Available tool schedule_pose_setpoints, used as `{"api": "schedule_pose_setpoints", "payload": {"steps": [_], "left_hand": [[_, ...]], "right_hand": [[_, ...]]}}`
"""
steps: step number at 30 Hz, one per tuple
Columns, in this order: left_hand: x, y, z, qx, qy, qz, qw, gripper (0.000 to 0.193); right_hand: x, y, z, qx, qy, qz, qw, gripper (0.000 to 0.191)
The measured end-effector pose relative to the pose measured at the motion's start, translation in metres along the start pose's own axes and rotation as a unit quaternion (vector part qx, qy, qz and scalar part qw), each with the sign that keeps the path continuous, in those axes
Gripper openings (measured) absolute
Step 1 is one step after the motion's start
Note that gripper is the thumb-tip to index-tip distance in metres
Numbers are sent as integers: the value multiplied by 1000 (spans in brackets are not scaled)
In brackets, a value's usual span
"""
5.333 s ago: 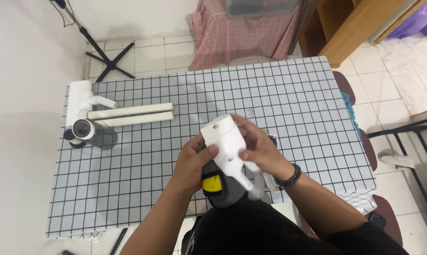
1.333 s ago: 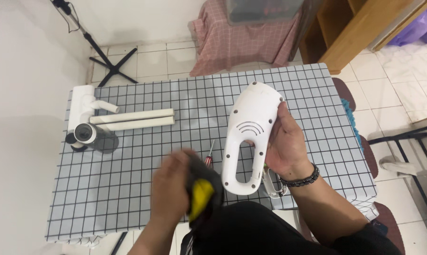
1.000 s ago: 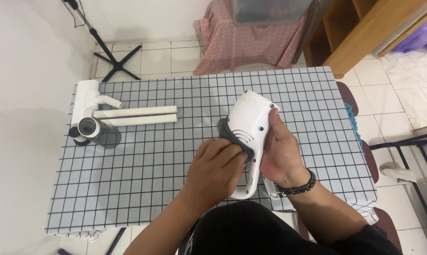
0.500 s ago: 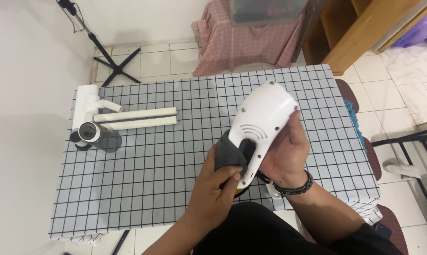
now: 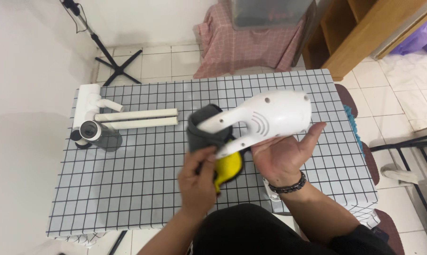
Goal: The person uses a screwdriver to unscrew and open the casing of a handheld vacuum cleaner, separates the two housing halves, and removes internal parts including a roller brush and motor unit. They then handle the filter and reattach components, working over a table.
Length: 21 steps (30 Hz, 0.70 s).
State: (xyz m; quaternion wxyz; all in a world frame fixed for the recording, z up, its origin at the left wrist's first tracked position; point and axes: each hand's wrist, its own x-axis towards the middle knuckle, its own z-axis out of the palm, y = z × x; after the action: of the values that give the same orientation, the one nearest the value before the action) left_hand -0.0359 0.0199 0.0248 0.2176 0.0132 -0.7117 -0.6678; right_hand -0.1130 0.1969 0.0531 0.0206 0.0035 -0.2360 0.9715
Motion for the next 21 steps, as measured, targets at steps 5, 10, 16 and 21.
{"api": "schedule_pose_setpoints", "payload": {"steps": [5,10,16,21], "left_hand": [[43,18,-46,24,-39,68,997,10],[68,34,-65,132,-182,162,961,15],[60,20,-28,125,-151,129,972,18],[49,-4,-16,84,-67,158,982,23]], "right_hand": [[14,-18,-48,6,-150,173,973,104],[21,-20,-48,-212,-261,284,898,77],[-16,1,-14,-646,-266,98,709,63],[-5,22,-21,-492,-148,118,850,35]]}}
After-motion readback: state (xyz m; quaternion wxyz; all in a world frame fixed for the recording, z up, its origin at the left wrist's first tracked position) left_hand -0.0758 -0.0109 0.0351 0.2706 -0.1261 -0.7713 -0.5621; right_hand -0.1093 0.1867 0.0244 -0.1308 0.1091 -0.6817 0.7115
